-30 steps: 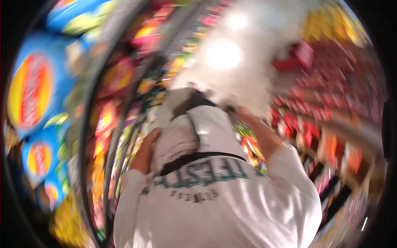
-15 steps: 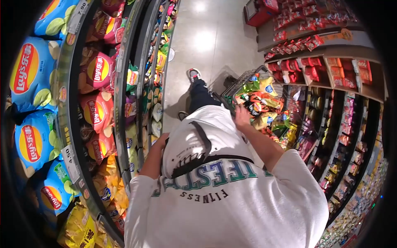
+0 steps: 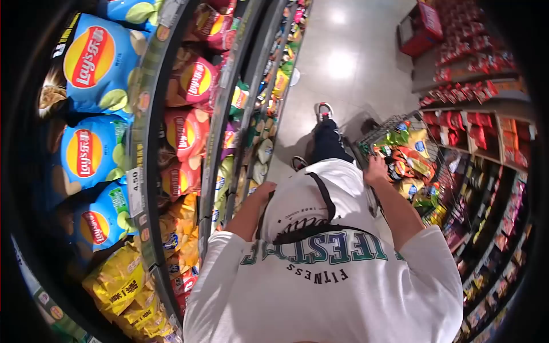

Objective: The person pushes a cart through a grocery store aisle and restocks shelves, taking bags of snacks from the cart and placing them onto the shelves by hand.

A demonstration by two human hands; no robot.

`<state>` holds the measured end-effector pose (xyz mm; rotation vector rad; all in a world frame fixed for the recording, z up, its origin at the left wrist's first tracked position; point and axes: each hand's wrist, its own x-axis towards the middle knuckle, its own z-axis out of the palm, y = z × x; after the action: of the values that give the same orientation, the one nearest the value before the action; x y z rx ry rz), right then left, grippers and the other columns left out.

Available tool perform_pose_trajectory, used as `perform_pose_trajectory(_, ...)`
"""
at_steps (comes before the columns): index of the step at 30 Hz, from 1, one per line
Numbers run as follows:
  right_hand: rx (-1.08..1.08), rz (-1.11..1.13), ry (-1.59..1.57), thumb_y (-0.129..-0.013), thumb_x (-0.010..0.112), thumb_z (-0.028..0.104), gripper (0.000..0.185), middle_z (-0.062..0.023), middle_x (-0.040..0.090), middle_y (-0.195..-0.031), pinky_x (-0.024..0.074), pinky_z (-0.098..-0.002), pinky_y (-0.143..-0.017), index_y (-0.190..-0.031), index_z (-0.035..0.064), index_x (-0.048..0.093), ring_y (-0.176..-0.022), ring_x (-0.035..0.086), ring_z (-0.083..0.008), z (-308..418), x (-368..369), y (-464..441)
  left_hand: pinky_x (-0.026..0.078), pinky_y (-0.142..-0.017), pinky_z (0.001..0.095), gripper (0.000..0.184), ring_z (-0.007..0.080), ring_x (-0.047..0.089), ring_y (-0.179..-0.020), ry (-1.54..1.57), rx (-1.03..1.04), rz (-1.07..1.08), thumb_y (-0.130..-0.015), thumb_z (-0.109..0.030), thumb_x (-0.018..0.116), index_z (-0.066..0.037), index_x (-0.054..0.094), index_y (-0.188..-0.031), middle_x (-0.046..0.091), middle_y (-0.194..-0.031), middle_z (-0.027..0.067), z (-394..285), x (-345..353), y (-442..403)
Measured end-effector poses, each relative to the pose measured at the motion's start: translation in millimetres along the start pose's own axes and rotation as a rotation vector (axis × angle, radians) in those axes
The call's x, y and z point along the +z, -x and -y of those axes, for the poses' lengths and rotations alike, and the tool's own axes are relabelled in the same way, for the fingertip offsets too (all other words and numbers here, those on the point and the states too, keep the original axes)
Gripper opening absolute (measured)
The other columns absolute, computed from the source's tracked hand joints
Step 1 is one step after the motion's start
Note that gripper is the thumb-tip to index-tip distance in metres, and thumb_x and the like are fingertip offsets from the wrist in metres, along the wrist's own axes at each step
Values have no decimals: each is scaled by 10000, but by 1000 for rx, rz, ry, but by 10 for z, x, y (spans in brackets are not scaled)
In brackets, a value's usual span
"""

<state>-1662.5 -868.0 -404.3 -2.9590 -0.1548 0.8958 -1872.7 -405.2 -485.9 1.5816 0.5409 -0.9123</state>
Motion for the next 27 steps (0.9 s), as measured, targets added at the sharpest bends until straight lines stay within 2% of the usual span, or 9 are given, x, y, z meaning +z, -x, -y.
perform_pose_trajectory(4, -27, 7, 29, -783, 724, 292, 654, -182, 343, -1493, 341, -523, -1105, -1360, 107, 479, -1368, 354, -377, 19, -203, -147, 516, -791, 341, 362, 185, 660, -842, 19, -86, -26, -935, -299, 612, 37, 697, -1037, 724, -932, 129, -82, -20, -34)
perform_pose_trajectory(7, -13, 8, 7, -770, 724, 248, 701, -179, 277, -1558, 329, -517, -1132, -1398, 100, 449, -1425, 299, -372, 60, -365, -300, 513, -842, 349, 381, 236, 681, -921, -155, 106, -31, -936, -323, 609, 23, 695, -1070, 726, -1004, 154, -85, -183, -206)
perform_pose_trajectory(9, -11, 19, 0, -772, 723, 243, 702, -177, 261, -1570, 327, -518, -1135, -1401, 100, 445, -1430, 292, -376, 30, -491, -534, 510, -872, 357, 385, 261, 681, -971, -202, 9, -15, -937, -325, 602, 11, 691, -1102, 721, -1050, 166, -220, -265, -387)
perform_pose_trajectory(13, -73, -50, -171, -748, 756, 224, 685, -249, 250, -1564, 337, -521, -1135, -1363, 82, 491, -1422, 297, -432, 32, -930, -971, 511, -900, 368, 414, 280, 683, -1018, -329, 47, -89, -936, -346, 593, -15, 681, -1168, 714, -1104, 178, -635, -367, -735)
perform_pose_trajectory(17, -212, -248, -323, -711, 792, 242, 565, -314, 328, -1502, 365, -489, -1130, -1225, 121, 589, -1364, 378, -489, -136, -1062, -1584, 511, -908, 383, 407, 325, 673, -1055, -572, 121, 144, -930, -330, 597, -14, 675, -1174, 709, -1136, 179, -964, -684, -1371)
perform_pose_trajectory(22, -240, -175, -401, -701, 787, 222, 507, -328, 259, -1534, 345, -505, -1140, -1164, 134, 600, -1372, 366, -497, -72, -1536, -2187, 514, -904, 421, 382, 337, 665, -1069, -467, 96, -95, -946, -342, 567, -54, 680, -1170, 700, -1137, 188, -2176, -475, -1293)
perform_pose_trajectory(25, -423, -197, -386, -680, 795, 235, 561, -339, 248, -1540, 299, -521, -1163, -1210, 162, 628, -1400, 322, -511, -64, -1503, -2668, 523, -877, 470, 392, 383, 671, -1031, -619, 148, -328, -979, -389, 497, -89, 671, -1162, 689, -1120, 213, -1974, -511, -1681)
perform_pose_trajectory(26, -371, -157, -404, -674, 805, 265, 584, -358, 237, -1538, 285, -508, -1174, -1229, 189, 638, -1425, 293, -510, -31, -1557, -2726, 534, -857, 466, 331, 374, 684, -1008, -622, 23, -344, -974, -346, 539, -107, 672, -1160, 703, -1110, 179, -2551, -382, -1532)
perform_pose_trajectory(27, -359, -118, -432, -678, 810, 275, 569, -361, 213, -1553, 278, -492, -1183, -1215, 200, 638, -1440, 257, -522, -43, -1526, -2824, 540, -850, 447, 275, 342, 692, -1003, -603, 102, -254, -962, -291, 589, -131, 671, -1169, 712, -1097, 149, -2617, -425, -1621)
